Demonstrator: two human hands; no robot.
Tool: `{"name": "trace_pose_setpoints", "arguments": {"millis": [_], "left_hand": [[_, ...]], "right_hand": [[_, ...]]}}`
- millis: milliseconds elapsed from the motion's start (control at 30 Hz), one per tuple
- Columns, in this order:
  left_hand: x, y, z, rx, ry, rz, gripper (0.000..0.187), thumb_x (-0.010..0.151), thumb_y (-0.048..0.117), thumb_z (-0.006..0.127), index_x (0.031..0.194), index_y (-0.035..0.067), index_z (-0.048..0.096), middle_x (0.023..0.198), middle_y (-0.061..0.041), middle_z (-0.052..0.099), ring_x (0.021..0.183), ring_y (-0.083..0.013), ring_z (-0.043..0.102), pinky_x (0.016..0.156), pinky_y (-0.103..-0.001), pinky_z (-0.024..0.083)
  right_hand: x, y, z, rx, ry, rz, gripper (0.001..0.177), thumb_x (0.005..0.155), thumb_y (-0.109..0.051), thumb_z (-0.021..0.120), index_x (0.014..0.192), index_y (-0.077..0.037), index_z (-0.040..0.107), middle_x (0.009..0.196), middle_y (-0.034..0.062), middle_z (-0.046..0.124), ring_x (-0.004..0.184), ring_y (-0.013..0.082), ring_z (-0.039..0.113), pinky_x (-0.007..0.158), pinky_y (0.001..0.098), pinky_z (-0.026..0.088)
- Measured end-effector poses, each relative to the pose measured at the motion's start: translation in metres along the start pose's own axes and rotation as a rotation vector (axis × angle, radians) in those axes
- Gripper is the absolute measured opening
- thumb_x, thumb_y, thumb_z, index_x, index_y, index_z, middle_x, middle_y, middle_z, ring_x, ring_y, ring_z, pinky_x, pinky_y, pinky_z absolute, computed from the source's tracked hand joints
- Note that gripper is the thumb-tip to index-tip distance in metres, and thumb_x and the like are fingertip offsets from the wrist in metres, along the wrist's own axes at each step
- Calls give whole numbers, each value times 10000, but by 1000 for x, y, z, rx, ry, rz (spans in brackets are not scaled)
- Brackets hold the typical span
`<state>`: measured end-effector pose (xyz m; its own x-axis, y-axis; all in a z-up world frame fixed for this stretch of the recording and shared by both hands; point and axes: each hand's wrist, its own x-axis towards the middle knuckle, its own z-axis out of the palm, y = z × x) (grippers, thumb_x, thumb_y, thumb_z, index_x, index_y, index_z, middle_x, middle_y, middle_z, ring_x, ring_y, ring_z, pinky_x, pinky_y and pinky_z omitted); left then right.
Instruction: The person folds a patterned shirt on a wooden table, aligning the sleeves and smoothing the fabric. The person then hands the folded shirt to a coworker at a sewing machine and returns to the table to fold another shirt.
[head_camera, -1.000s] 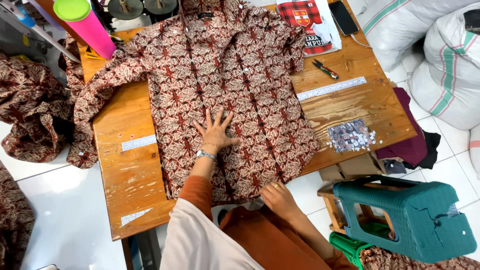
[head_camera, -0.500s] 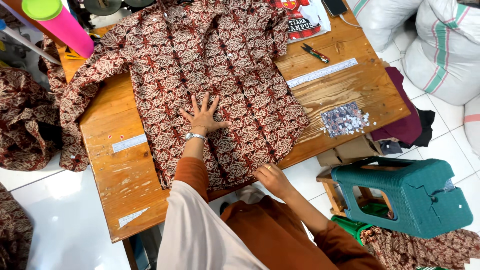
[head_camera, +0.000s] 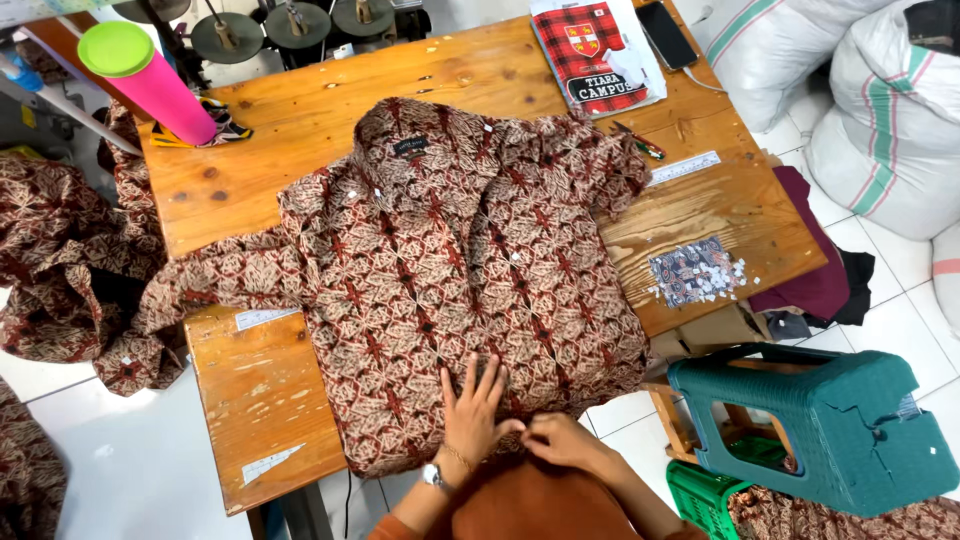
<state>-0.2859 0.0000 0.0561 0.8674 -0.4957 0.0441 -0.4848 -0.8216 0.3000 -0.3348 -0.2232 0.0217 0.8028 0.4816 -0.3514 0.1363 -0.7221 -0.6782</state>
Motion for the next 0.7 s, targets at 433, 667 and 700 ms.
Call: {"name": "trace_pose_setpoints", "arguments": {"millis": [433,667,700], "left_hand": [[143,-41,12,-168,454,-382,558,844,312,720,1247,-29,538,1356,-263,511,1227,-442,462,1072,-531,319],[282,-139,25,-150,702,-339,542,984,189,670,1379,-113,455,1436,-326,493,1357,-492,456,1173,-508,363],[293,-148,22,-185,719,-338,577,982,180,670,1403,-138,436,1430,-339,490,1358,-496,456,1167,-502,367]], "right_hand": [[71,-18,-63,-184,214,-301,281,906,-31,635,1180,-50,695,1101,122,638,1075,288,620,956,378,524],[154,148,-316,234,1011,504,244,1071,-44,503,1250,-123,649,1303,40,671,998,256,682,855,367,600],[160,173,-357,37,1227,367,353,968,36,582,1303,-58,641,1337,140,644,1198,256,626,1007,385,551]]}}
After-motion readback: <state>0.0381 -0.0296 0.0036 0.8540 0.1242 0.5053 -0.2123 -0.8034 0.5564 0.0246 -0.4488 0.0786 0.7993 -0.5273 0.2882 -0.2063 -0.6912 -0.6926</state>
